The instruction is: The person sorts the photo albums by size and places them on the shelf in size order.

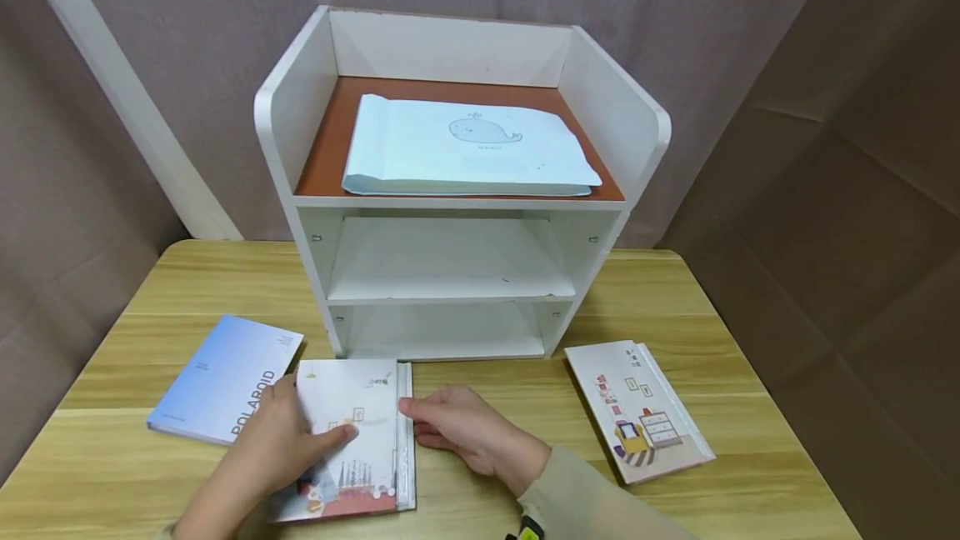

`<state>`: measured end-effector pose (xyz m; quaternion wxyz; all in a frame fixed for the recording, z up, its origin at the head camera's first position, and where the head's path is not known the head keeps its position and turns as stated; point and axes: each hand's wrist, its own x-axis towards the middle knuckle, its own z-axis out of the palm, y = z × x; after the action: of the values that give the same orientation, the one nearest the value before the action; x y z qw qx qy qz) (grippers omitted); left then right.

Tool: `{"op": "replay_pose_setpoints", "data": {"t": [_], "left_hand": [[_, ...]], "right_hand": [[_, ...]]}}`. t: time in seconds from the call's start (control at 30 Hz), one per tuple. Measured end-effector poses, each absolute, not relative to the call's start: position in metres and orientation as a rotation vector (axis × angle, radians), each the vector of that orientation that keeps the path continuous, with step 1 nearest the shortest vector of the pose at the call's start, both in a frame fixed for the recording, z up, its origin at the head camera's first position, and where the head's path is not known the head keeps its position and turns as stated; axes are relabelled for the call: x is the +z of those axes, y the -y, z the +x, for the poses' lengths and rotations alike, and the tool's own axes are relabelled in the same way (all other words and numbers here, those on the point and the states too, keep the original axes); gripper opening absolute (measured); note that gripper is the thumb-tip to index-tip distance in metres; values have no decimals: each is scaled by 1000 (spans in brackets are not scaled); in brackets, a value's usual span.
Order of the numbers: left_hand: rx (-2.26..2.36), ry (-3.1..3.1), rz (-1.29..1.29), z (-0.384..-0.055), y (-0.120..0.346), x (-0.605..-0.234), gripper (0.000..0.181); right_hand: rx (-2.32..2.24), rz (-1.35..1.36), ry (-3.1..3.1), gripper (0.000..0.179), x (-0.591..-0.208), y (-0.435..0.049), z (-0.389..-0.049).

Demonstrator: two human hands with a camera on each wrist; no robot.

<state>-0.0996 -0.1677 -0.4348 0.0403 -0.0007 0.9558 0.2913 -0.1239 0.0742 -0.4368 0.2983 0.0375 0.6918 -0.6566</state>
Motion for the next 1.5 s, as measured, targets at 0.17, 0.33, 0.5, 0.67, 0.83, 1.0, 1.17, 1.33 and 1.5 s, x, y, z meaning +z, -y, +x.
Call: {"op": "replay_pose_setpoints", "data": {"t": [0.17, 0.33, 0.5, 0.67, 0.83, 1.0, 1.17, 1.33, 1.5], "left_hand": [[1011, -2845, 6, -99, 167, -435, 116], [1054, -2815, 4, -97, 163, -433, 108], [1223, -2766, 67, -93, 155, -430, 95], [1316, -2730, 66, -91, 149, -426, 87], [1377, -2749, 64, -89, 145, -419, 82], [1446, -2697, 42, -86, 136, -411, 84], [1637, -2648, 104, -81, 125, -404, 82], [1834, -2680, 233, -81, 117, -405, 79], [1924, -2695, 290, -84, 110, -408, 79]], "right_hand": [[-1668, 44, -1910, 30, -438, -76, -124], [-1647, 43, -1955, 29, -440, -79, -123], [-1677, 5, -1964, 34, -442, -84, -122], [-1738, -84, -1943, 38, -443, -91, -122], [-1792, -168, -1961, 44, -443, -100, -121], [-1844, -261, -2012, 50, -437, -109, -120], [-1910, -296, -2045, 45, -426, -119, -120], [-1963, -311, -2076, 42, -415, -129, -123], [-2019, -339, -2087, 45, -406, -137, -128]]}}
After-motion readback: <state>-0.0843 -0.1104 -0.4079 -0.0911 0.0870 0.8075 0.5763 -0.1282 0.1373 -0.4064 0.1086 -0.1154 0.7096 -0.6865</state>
